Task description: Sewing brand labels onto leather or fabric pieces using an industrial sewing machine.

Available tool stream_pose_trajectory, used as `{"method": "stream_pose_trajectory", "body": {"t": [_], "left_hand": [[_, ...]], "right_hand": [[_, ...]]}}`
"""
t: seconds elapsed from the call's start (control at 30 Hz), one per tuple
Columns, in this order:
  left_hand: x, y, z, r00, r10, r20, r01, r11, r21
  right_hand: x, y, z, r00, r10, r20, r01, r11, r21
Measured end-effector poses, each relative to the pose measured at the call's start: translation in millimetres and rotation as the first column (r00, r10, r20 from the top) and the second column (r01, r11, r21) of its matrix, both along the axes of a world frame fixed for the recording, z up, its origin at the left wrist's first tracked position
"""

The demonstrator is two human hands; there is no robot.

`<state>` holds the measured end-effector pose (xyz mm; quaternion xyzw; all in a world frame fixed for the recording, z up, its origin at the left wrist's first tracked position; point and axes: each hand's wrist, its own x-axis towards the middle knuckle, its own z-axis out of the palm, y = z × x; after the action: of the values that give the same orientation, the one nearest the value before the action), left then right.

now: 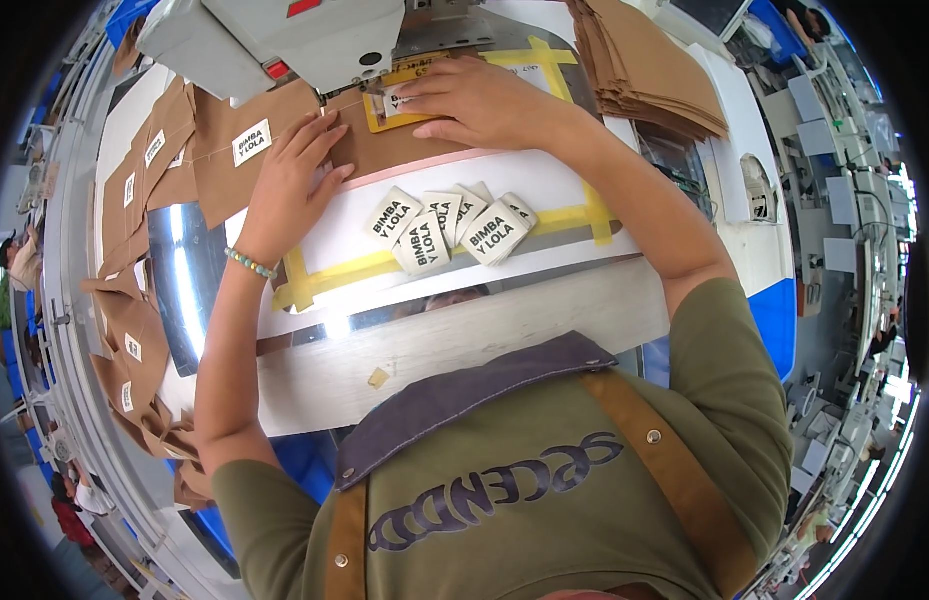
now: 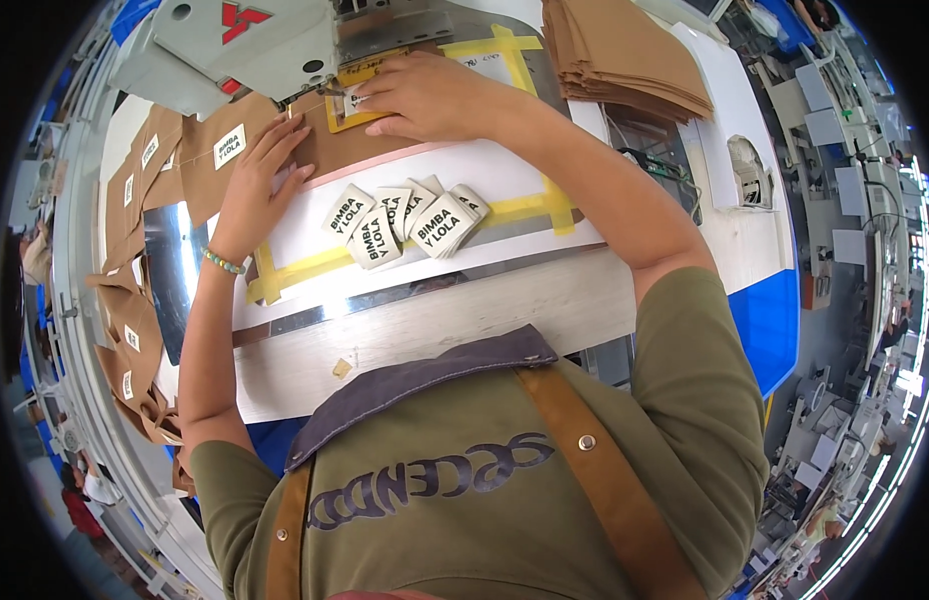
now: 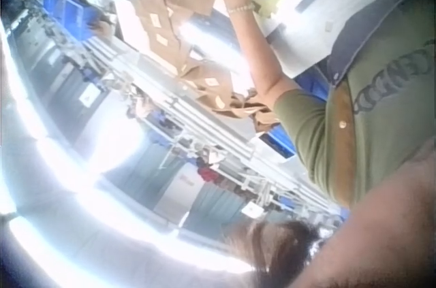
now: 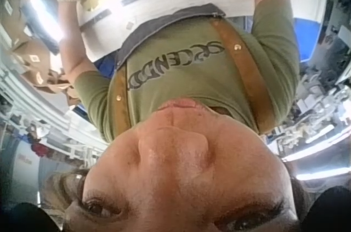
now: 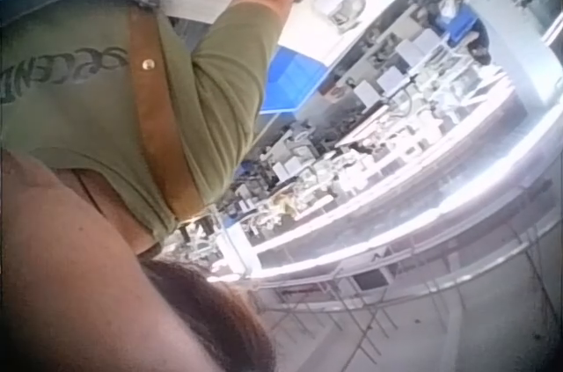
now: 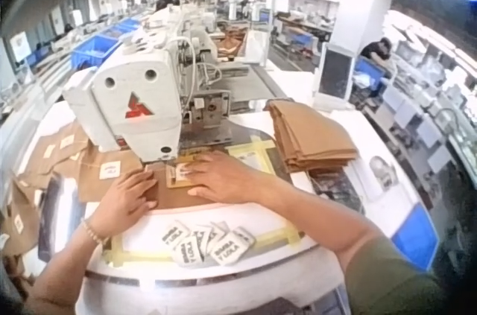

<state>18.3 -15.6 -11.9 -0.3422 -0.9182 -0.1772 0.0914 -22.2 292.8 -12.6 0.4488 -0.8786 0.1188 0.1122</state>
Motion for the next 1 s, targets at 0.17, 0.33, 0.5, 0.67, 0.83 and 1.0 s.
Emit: {"method": "stream_pose_trajectory", "body": {"t": [0.17,0.33,0.5,0.67,0.83,1.0], "left_hand": [[5,-5,3,1.000,0.016,-0.009,-0.016,1.000,0.010],[11,-12,7,0.999,0.048,-0.009,-0.048,0.999,-0.019],[9,-12,14,0.999,0.048,0.016,-0.048,0.999,0.001],[5,5,15,0.999,0.018,0.032,-0.017,1.000,-0.017],[4,17,16,0.999,-0.043,0.005,0.043,0.997,-0.070],[-1,32,13,0.998,-0.058,0.002,0.058,0.998,-0.020]], "right_hand": [[-10,1,-4,1.000,-0.014,-0.024,0.015,1.000,0.009],[-20,3,-8,0.999,-0.014,-0.048,0.013,1.000,-0.015],[-23,-3,-6,0.999,-0.037,-0.032,0.036,0.999,-0.025],[-1,12,2,0.995,-0.092,0.048,0.093,0.995,-0.035],[23,68,10,0.972,-0.223,0.070,0.233,0.943,-0.237],[6,106,-2,0.928,-0.371,-0.023,0.346,0.884,-0.313]]}}
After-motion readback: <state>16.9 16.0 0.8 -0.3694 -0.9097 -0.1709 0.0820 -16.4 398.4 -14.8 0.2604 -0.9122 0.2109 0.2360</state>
